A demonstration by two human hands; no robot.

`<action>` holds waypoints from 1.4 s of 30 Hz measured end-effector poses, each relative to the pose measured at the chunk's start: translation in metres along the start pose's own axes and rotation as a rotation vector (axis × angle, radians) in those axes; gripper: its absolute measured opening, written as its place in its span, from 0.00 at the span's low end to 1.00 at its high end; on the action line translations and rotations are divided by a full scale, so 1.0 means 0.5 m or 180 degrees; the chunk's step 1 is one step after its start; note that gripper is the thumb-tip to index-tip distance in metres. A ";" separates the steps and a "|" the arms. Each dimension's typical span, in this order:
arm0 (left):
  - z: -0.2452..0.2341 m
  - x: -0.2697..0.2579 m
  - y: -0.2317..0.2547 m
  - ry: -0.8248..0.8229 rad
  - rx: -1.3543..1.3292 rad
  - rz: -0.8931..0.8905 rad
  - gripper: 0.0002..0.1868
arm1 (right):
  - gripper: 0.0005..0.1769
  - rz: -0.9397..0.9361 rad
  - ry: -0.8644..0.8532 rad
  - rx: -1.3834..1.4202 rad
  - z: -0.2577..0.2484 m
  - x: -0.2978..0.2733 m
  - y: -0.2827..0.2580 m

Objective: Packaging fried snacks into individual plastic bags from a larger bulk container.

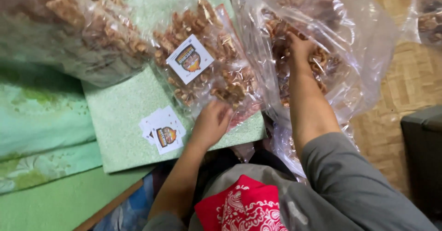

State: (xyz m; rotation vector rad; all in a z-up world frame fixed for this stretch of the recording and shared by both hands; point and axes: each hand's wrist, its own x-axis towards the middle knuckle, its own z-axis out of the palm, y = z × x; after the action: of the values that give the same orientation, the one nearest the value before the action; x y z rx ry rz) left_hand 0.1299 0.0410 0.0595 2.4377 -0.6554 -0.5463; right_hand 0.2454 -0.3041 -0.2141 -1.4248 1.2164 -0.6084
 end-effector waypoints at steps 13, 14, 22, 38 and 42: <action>0.082 0.125 0.097 0.0222 -0.3721 0.0298 0.24 | 0.14 -0.0331 -0.2660 0.0780 -0.488 -0.243 -0.182; 0.113 0.126 0.098 0.0027 -0.3819 0.0247 0.34 | 0.17 -0.0416 -0.3122 0.0908 -0.515 -0.265 -0.200; 0.193 0.100 0.093 -0.1022 -0.3864 0.0288 0.41 | 0.20 -0.0771 -0.3100 0.0831 -0.495 -0.342 -0.334; 0.062 0.003 0.053 0.0964 -0.5770 -0.0884 0.16 | 0.31 -0.0875 -0.1841 -0.0205 -0.278 -0.114 -0.084; 0.052 0.019 0.077 0.0949 -0.6117 -0.1226 0.15 | 0.32 -0.1036 -0.2244 -0.1102 -0.266 -0.154 -0.042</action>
State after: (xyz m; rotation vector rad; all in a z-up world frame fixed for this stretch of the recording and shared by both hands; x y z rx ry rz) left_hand 0.1115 -0.0026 0.0603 0.7042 0.4443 -0.4991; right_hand 0.1093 -0.2907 -0.1404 -1.9299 0.5417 -0.0697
